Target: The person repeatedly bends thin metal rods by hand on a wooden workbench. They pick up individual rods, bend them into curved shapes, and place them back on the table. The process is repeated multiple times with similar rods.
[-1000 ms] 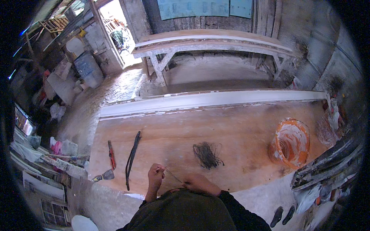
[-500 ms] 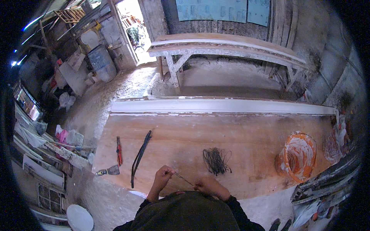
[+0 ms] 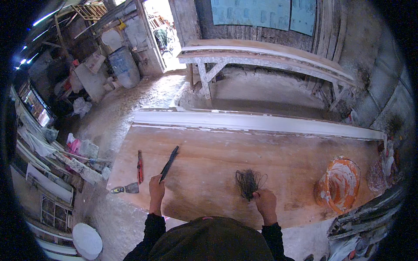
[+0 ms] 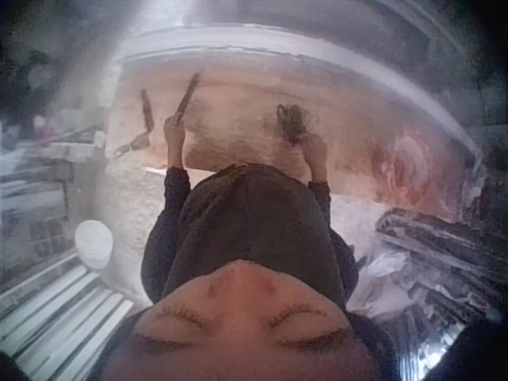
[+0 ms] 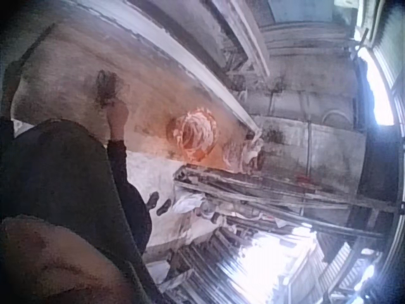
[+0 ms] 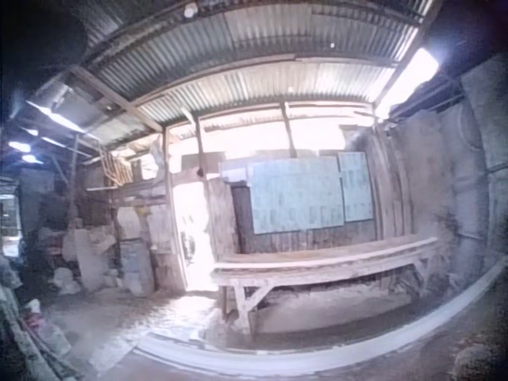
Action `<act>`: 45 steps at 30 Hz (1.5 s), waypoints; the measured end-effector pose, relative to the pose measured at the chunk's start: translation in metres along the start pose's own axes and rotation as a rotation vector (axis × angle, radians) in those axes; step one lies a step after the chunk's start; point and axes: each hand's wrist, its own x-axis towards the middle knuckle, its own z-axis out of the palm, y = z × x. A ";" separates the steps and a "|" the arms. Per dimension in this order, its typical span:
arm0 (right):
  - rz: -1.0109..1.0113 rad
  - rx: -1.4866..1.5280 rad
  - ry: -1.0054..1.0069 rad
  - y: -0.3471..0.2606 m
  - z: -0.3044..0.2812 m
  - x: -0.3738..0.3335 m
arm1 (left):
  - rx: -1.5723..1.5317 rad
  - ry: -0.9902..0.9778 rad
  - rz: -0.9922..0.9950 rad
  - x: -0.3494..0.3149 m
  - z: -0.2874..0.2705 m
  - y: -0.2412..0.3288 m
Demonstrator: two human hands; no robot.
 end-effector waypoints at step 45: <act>0.076 1.301 -0.269 -0.114 0.015 0.003 | -1.027 -0.785 -0.212 -0.052 -0.030 0.182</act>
